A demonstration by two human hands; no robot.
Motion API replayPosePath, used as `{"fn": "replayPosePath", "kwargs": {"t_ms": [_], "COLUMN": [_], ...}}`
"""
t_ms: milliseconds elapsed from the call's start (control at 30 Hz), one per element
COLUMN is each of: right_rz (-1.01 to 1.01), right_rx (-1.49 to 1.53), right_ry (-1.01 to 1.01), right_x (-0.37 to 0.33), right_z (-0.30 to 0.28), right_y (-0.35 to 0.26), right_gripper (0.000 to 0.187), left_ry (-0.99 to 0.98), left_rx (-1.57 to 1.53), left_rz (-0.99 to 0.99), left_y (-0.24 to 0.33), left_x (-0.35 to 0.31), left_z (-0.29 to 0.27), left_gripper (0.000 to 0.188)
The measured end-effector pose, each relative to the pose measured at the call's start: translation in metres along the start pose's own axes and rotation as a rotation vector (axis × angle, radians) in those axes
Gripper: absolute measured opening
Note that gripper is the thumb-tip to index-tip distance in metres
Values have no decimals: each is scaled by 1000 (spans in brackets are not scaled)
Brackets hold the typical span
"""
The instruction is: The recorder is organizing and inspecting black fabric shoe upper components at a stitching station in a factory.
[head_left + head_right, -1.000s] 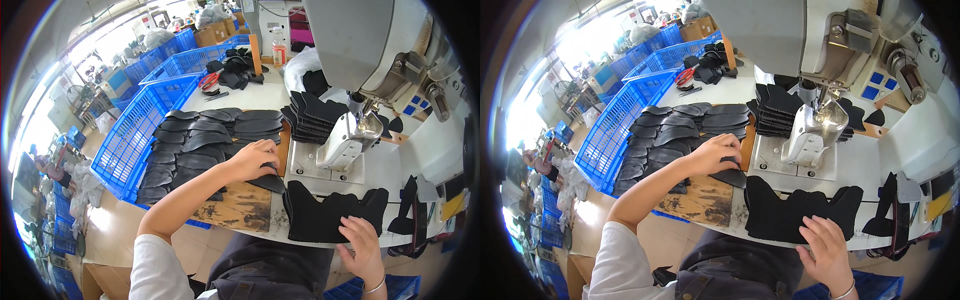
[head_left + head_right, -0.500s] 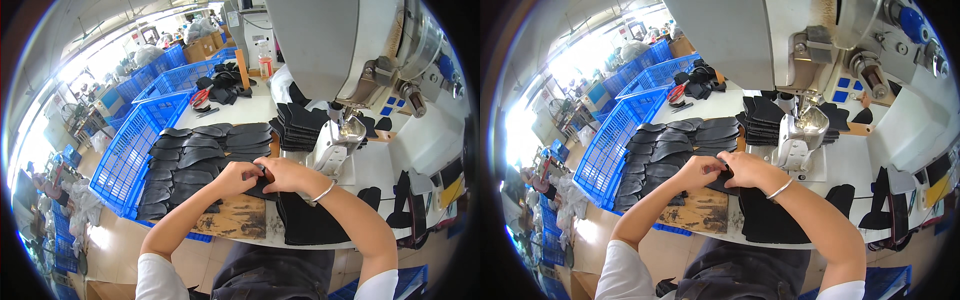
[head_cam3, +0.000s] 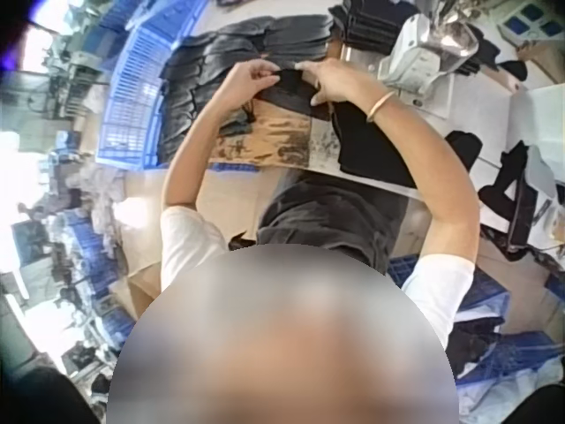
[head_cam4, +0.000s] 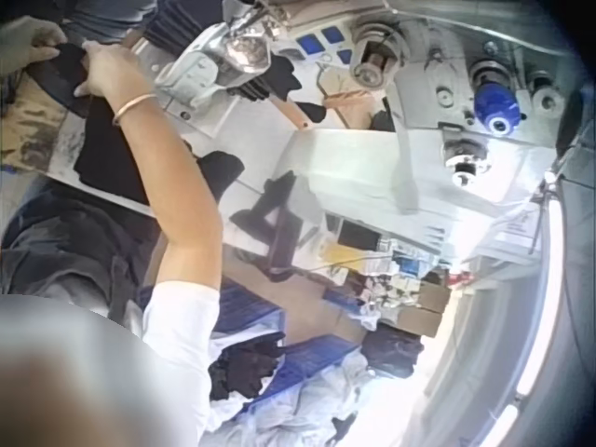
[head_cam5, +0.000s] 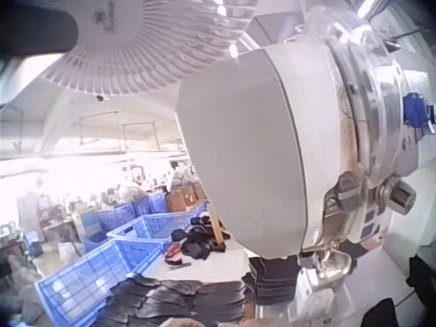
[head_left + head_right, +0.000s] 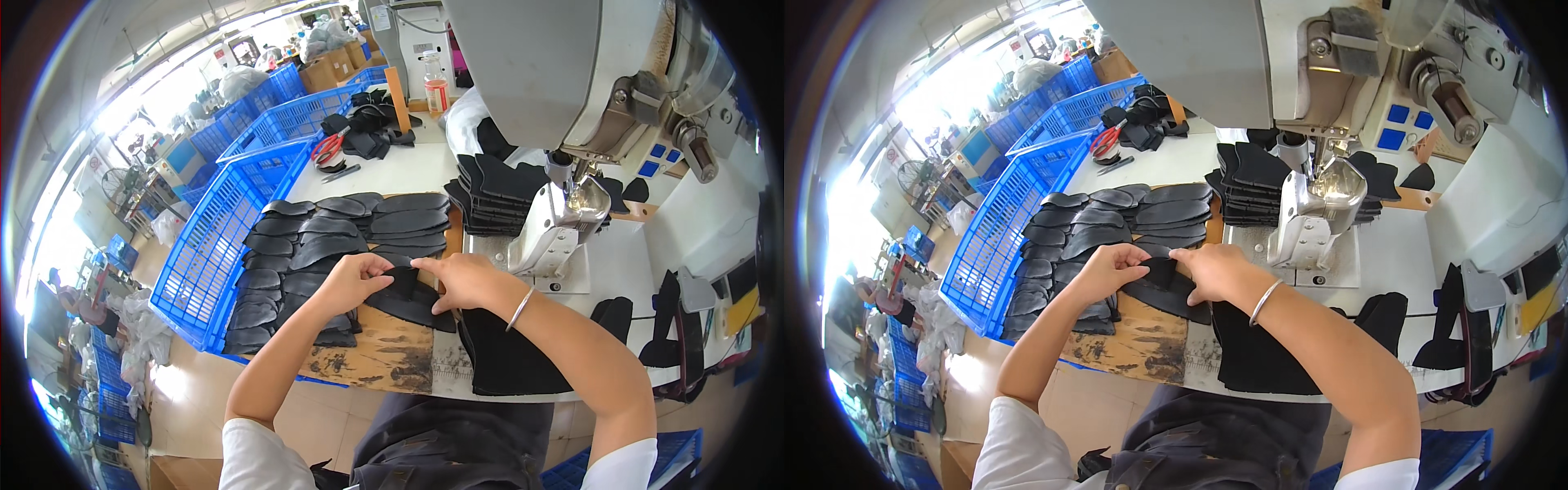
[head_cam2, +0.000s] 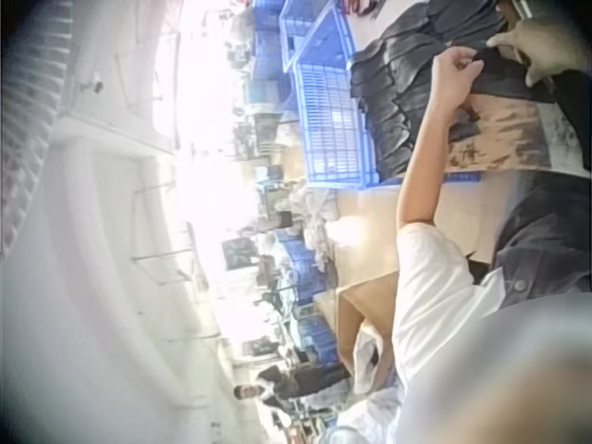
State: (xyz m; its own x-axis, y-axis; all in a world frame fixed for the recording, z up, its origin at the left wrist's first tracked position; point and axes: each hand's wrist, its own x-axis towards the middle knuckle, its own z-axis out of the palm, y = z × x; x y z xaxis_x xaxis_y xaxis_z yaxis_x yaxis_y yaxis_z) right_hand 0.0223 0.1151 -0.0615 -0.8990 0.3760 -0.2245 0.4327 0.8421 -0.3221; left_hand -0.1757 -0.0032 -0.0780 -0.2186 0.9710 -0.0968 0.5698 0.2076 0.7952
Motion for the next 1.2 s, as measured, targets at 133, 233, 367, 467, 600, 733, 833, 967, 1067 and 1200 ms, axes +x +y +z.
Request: {"fn": "replayPosePath", "kwargs": {"t_ms": [133, 233, 367, 467, 600, 733, 833, 967, 1067, 1200], "right_rz": [18, 9, 11, -29, -31, -66, -196, -174, -488, -558], "right_rx": [-5, -22, -21, -62, -39, -30, 111, 57, 396, 1113], "right_ry": [-8, -49, -46, -4, 8, 13, -44, -26, 502, 188], "right_x": [1, 2, 3, 6, 8, 11, 15, -1, -30, -77], "right_z": [1, 0, 1, 5, 1, -4, -4, -34, -34, -29], "right_y": [1, -1, -1, 2, 3, 5, 29, 18, -4, -13], "right_gripper": [85, 82, 80, 84, 78, 63, 48, 42, 54, 43], "left_ry": [15, 35, 47, 214, 418, 540, 531, 411, 89, -209], "left_rx": [-45, -63, -67, -112, -383, -431, -417, -345, -597, -647], "left_rz": [-59, -76, -86, -167, -28, 63, 122, 156, 227, 298], "left_y": [3, 1, -3, -1, 4, 17, 35, 55, 85, 124], "left_x": [0, -1, 2, 0, -24, -51, -63, -68, -71, -69], "left_z": [-2, -3, -9, -28, -64, -89, -89, -84, -60, -20], "left_gripper": [23, 22, 18, 14, 13, 14, 14, 14, 16, 20]}}
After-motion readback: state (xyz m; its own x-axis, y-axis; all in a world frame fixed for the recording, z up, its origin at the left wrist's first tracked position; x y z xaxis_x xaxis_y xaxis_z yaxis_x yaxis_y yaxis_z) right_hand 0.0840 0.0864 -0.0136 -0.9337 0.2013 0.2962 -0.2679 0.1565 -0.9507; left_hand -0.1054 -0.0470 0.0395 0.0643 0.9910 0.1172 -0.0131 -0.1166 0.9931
